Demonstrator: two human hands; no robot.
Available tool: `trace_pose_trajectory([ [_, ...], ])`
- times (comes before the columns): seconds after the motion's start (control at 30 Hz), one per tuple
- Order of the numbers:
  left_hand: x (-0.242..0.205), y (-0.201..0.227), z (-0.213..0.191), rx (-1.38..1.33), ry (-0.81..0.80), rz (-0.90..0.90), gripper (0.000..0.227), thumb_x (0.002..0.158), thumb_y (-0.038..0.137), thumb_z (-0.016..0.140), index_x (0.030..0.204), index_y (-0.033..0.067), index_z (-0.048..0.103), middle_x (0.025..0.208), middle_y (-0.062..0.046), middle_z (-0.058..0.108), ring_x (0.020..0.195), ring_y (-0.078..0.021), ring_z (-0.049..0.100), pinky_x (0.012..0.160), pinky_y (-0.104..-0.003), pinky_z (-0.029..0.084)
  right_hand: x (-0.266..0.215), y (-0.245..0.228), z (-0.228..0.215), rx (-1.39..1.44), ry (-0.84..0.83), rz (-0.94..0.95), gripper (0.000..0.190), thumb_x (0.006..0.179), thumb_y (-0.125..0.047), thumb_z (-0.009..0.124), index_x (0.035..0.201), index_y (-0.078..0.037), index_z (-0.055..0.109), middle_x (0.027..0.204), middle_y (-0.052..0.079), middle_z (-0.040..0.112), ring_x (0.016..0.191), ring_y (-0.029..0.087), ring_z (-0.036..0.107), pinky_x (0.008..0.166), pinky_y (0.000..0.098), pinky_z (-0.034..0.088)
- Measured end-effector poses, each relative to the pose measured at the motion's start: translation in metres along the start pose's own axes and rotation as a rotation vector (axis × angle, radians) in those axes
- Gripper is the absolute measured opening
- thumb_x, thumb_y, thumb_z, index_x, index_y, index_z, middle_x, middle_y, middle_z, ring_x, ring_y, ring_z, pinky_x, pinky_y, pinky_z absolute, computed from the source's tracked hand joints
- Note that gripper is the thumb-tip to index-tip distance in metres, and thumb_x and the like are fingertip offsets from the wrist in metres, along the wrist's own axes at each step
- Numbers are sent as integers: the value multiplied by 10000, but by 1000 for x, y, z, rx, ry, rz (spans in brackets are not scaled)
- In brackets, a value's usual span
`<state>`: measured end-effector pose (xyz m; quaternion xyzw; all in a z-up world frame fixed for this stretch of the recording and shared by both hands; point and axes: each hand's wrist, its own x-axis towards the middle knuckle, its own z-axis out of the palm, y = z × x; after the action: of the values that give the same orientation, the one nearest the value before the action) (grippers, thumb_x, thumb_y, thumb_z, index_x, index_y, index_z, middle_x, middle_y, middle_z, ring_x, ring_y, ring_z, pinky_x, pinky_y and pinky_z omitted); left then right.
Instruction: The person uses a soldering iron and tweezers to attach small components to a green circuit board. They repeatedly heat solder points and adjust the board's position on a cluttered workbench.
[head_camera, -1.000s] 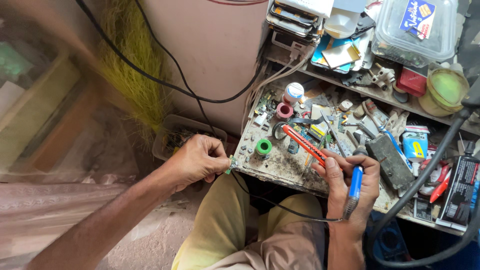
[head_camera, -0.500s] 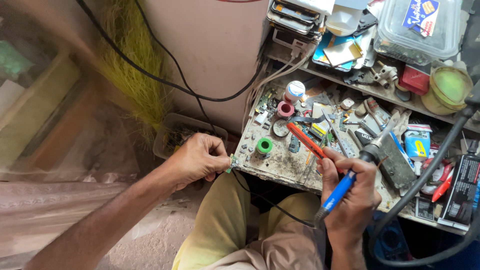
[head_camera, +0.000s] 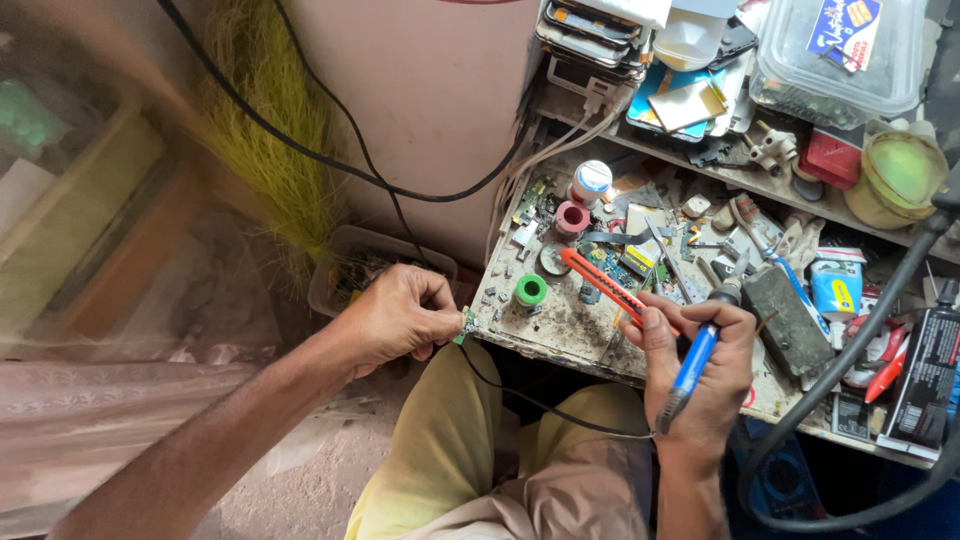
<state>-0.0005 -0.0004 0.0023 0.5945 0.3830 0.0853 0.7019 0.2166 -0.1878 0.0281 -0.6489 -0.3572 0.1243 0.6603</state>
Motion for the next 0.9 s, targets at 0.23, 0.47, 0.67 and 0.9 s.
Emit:
trace_pose_trajectory([
  [0.23, 0, 0, 0, 6, 7, 1, 157, 779, 66, 750, 681, 29, 632, 619, -19, 623, 488, -84, 545, 429, -248, 460, 1, -6, -8, 97, 44, 90, 292, 1011, 36, 635, 1163, -19, 391, 1148, 258, 685, 1062, 246, 728, 854, 371, 650],
  [0.47, 0, 1, 0, 15, 1, 14, 156, 787, 79, 747, 676, 32, 648, 610, -16, 632, 489, -80, 553, 427, -250, 457, -30, -10, -28, 71, 47, 88, 307, 1016, 40, 645, 1183, -27, 396, 1140, 285, 706, 929, 258, 733, 814, 359, 629],
  [0.67, 1, 0, 0, 27, -4, 18, 168, 786, 89, 753, 669, 33, 647, 587, -19, 610, 467, -86, 551, 408, -254, 449, -68, 25, -22, 128, -168, -45, 332, 959, 69, 652, 1150, -50, 408, 1132, 276, 725, 993, 264, 762, 849, 371, 664],
  [0.9, -1, 3, 0, 3, -5, 27, 164, 777, 75, 751, 668, 32, 636, 576, -11, 609, 460, -79, 555, 404, -252, 468, -68, 40, -11, 10, -239, -194, 316, 949, 77, 657, 1121, -56, 427, 1122, 231, 744, 1058, 242, 751, 921, 346, 633],
])
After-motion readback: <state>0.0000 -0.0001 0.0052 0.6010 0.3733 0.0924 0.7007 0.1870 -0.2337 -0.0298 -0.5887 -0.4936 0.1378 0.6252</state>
